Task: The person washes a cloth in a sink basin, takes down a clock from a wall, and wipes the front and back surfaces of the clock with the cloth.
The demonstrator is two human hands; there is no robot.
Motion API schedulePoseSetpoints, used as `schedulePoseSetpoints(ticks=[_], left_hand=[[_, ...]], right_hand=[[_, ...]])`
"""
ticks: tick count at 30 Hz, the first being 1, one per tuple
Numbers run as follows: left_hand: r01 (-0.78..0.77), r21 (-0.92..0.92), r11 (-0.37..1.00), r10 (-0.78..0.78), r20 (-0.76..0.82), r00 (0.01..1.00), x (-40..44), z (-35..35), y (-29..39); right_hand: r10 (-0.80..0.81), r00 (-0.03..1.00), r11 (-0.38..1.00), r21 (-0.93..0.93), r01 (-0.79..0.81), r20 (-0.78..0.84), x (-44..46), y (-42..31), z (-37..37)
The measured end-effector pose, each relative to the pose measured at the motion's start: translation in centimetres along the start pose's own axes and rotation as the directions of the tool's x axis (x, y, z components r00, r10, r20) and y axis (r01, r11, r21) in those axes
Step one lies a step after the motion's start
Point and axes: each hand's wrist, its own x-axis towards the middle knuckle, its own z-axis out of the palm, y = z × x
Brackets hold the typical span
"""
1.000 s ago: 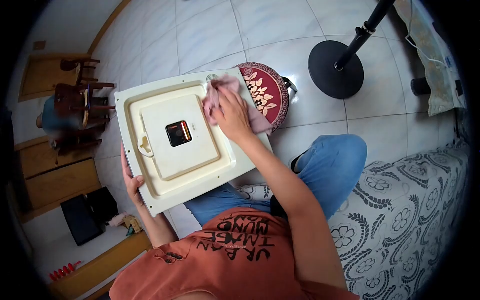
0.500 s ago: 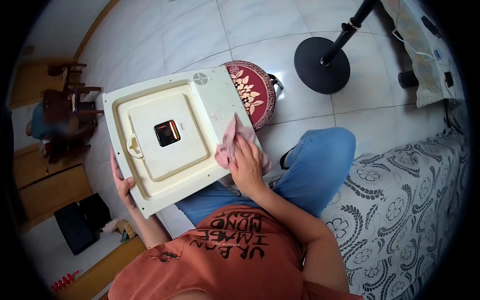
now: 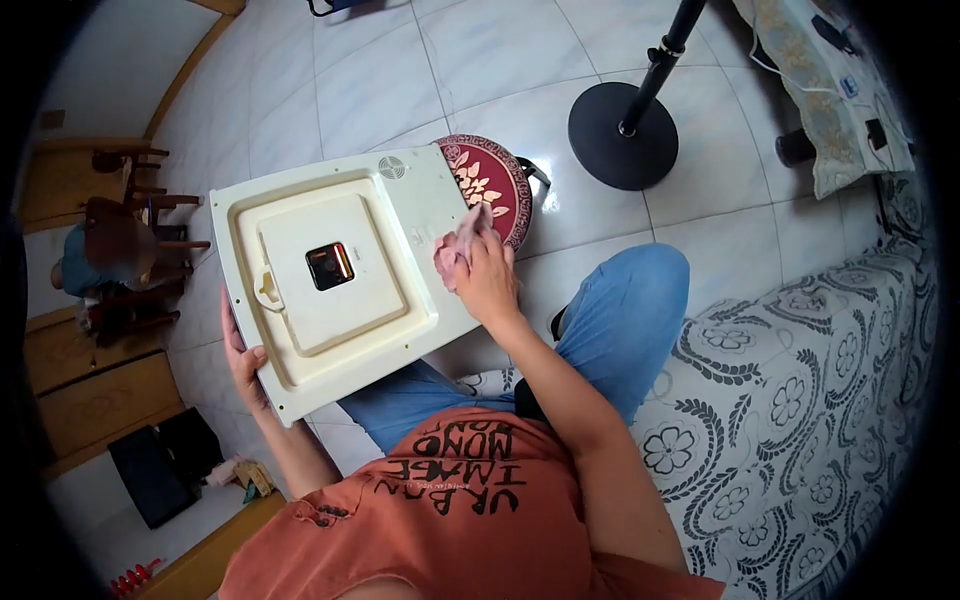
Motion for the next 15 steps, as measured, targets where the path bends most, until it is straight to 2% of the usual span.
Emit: schedulePoseSetpoints(ticks=[1,3,5,7,9,11,15], left_hand=[[-0.005,-0.002,1.000,0.005,-0.007,1.000,0.0,0.0,0.0],[0.014,-0.015,1.000,-0.014,-0.013,1.000,-0.1,0.0,0.0],[0.012,-0.031,0.999,-0.013,-0.021,1.000,0.0,-0.3,0.0],[0.000,-0.026,1.000,-0.001,-0.005,1.000,0.1,-0.4,-0.3],[-0.003,-0.026,1.000,0.003,0.010,1.000,0.2,-0.6,-0.5],[-0.006,-0.019,1.000,0.007,0.025,1.000,0.4,-1.0,-0.6],[0.004,-0.001,1.000,-0.004,0.034,0.999,0.6,-1.7,-1.2]], right_hand=[[-0.008,1.000,1.000,0.000,0.008,0.003,-0.9,-0.1,-0.2],[0.272,0.960,0.962,-0.048,-0.269,0.067,-3.0,-0.3,-0.7],[0.292,0.950,0.956,-0.073,-0.285,0.108,-4.5,0.8,-1.6],[0.437,0.871,0.899,-0.076,-0.431,0.225,-5.6,1.7,-2.5],[0.426,0.890,0.904,-0.024,-0.428,0.166,-6.5,2.8,-2.4],[0.499,0.829,0.842,0.085,-0.532,0.251,-6.8,3.2,-2.6],[0.531,0.790,0.783,0.179,-0.596,0.307,-7.1,3.5,-2.8]])
